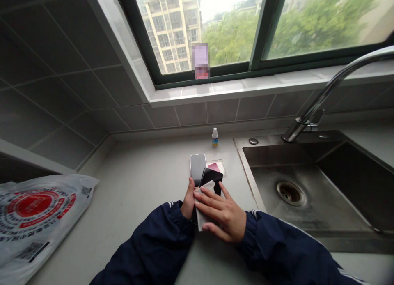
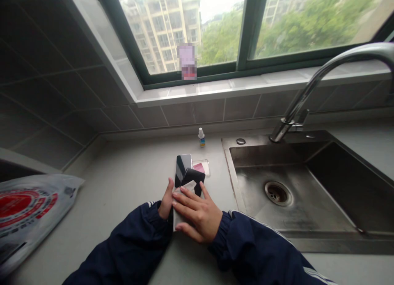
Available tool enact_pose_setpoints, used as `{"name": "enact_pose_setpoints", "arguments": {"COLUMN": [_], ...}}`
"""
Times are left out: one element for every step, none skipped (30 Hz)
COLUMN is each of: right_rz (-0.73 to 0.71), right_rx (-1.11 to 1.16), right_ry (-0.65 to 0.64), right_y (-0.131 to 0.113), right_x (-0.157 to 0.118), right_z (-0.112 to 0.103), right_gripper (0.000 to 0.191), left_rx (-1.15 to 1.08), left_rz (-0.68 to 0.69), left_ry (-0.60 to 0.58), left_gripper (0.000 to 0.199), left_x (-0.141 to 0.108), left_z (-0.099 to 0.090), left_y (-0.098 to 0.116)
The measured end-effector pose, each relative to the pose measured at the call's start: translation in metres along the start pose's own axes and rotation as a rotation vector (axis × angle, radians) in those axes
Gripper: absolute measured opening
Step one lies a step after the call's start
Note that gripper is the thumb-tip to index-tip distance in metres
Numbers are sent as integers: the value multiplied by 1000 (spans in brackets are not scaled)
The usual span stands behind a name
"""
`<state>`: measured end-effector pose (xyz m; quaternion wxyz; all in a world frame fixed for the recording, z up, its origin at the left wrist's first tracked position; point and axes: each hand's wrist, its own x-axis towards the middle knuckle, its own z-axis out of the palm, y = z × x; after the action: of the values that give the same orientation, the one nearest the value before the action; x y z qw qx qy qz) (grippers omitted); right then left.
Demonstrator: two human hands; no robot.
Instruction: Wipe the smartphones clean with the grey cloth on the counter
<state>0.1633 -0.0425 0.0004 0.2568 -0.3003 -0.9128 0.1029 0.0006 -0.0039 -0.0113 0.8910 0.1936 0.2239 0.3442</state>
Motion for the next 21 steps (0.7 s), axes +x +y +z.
{"name": "enact_pose_setpoints", "arguments": {"right_rz": [12,31,55,85,120,155,187,214,235,250,259,261,256,239,213,177,137,97,65,41,24], "right_rx": [-11,-26,-45,-66,-88,-107,-122,-131,-136,-137,-137,-136,-133,-128,-119,-105,-88,-60,-32,-8,13], "right_ry": [11,24,38,54,70,86,100,113,123,127,127,122,111,95,73,46,19,-9,-27,-30,-19], "right_y": [1,3,6,10,14,18,23,27,31,35,37,37,37,34,30,25,19,12,5,-1,-7], "right_x": [0,0,0,0,0,-1,-2,-2,-3,-3,-4,-4,-4,-3,-2,-1,0,1,2,3,4], "right_z": [0,0,0,0,0,-1,-1,-2,-3,-3,-4,-4,-4,-4,-4,-4,-4,-3,-3,-3,-3], "right_gripper": [52,50,48,48,47,46,46,46,45,46,47,48,50,53,56,59,61,64,66,67,66], "left_rx": [-3,-6,-6,1,12,23,33,39,42,44,44,43,40,36,32,28,22,16,8,0,-9], "left_rz": [0,11,29,44,56,59,55,48,38,29,22,16,12,8,4,1,-1,-7,-11,-14,-17], "left_ry": [-1,-9,-25,-50,-74,-91,-101,-103,-102,-100,-98,-93,-87,-79,-70,-61,-47,-23,8,45,81], "left_gripper": [82,83,82,80,78,77,75,74,74,73,73,73,74,75,76,78,81,84,87,90,92], "left_x": [0,0,0,1,1,2,3,3,3,4,4,4,4,4,4,4,4,3,2,2,1], "left_z": [1,2,4,5,6,8,9,9,9,9,8,8,6,5,4,3,2,1,1,0,0], "left_y": [0,0,0,0,0,0,1,1,1,2,2,1,1,1,0,0,0,1,2,3,4]}}
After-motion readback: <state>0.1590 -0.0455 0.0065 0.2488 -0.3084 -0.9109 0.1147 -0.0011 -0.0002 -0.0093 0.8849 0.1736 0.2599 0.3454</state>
